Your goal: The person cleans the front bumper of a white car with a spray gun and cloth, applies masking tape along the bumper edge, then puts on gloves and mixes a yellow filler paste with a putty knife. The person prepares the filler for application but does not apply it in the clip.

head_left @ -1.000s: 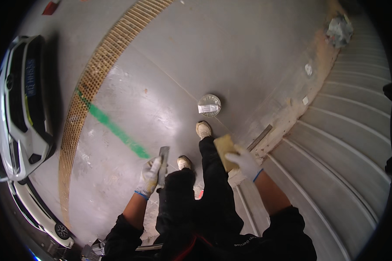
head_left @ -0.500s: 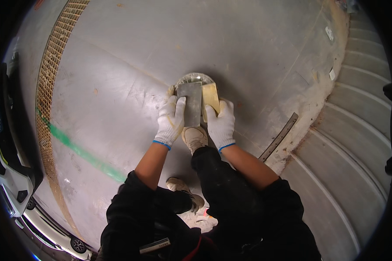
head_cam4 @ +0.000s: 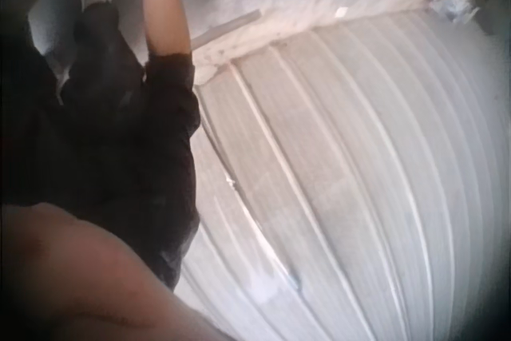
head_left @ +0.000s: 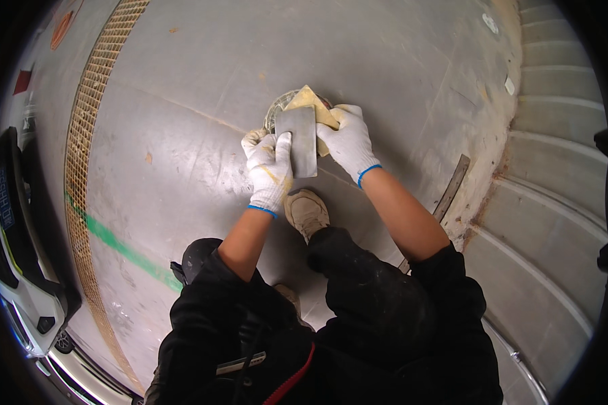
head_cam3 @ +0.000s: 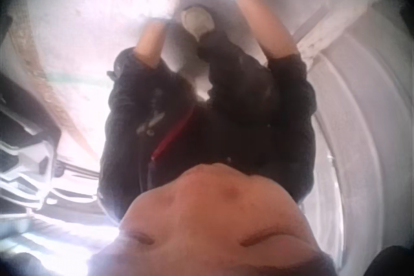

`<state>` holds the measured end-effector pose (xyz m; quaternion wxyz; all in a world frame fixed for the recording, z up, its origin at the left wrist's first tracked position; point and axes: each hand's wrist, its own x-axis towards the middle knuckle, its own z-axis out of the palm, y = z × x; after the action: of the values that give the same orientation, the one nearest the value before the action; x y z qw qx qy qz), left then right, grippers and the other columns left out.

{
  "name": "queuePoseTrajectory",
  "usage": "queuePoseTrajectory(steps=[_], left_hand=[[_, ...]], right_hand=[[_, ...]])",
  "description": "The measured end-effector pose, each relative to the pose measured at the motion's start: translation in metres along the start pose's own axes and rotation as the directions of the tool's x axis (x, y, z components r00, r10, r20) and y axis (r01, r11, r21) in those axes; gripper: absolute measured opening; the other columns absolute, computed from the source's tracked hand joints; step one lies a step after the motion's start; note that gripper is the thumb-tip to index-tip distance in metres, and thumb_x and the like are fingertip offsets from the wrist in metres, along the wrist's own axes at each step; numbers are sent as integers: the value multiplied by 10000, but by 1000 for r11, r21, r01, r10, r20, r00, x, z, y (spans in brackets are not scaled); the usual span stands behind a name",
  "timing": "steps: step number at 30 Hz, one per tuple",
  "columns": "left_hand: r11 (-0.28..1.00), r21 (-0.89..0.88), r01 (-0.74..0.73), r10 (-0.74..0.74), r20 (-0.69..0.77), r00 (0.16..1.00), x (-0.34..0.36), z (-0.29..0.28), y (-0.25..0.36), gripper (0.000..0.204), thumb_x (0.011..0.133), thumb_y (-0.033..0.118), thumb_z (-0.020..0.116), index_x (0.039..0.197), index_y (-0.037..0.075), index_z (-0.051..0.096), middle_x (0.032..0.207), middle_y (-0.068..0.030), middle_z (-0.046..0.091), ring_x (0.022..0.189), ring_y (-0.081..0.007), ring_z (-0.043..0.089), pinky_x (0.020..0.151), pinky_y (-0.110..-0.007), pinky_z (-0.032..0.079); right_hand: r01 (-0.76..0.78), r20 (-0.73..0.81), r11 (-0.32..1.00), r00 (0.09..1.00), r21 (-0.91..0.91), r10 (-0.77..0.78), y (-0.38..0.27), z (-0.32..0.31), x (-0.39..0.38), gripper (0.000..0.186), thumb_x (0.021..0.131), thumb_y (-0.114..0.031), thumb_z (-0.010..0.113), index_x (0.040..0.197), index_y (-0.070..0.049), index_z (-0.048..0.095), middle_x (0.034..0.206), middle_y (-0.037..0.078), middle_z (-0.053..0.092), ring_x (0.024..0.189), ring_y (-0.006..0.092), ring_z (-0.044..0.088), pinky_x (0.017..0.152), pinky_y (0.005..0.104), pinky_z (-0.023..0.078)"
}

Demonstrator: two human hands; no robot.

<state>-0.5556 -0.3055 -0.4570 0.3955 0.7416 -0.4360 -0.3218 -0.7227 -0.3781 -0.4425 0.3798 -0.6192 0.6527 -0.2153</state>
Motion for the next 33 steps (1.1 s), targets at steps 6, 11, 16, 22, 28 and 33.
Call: queuePoseTrajectory(steps=[6,11,16,22,28,33], left_hand=[[959,282,-21,43,-74,996,-16,-2,-5,345,983,308,691,960,-35,721,1118,-224,595,1070,-333,546,924,-404,442],[986,129,103,-100,-30,995,-10,-37,-33,306,996,289,666,980,-9,735,997,-229,677,994,-358,606,933,-423,472],[980,-113,163,-164,-3,986,2,-53,-50,286,1005,255,649,1034,-24,708,1022,-240,641,996,-372,616,912,-424,480],[966,257,-31,11,82,997,6,-45,-22,315,990,266,689,1083,-33,726,1254,-234,582,1143,-324,592,982,-380,486],[928,366,-77,8,186,983,23,-43,-6,279,899,305,783,864,31,746,1210,-230,565,1137,-353,556,973,-417,488],[944,330,-21,-31,153,988,25,-43,-8,281,882,337,798,816,66,764,1117,-204,595,1121,-345,568,975,-411,493]], right_hand=[[48,-38,999,998,2,-48,-3,17,5,375,828,-282,760,1056,15,732,1266,182,618,1147,354,629,1000,420,515],[-170,160,895,981,413,112,6,17,0,371,908,-206,739,1193,26,686,1213,137,677,1045,255,693,915,342,543],[-369,196,389,888,844,415,39,15,-16,364,986,-139,683,1310,4,602,1160,85,697,970,193,708,830,334,588],[-401,272,335,888,852,371,52,33,-28,355,968,-149,724,1283,-28,614,1136,63,691,978,178,696,797,337,591],[-566,456,214,793,796,403,54,43,-19,280,986,-252,729,1199,-96,634,1011,20,676,827,124,644,626,282,514],[-624,580,147,774,768,253,77,58,-17,279,1031,-360,659,1168,-120,627,907,9,643,677,105,555,499,260,406]])
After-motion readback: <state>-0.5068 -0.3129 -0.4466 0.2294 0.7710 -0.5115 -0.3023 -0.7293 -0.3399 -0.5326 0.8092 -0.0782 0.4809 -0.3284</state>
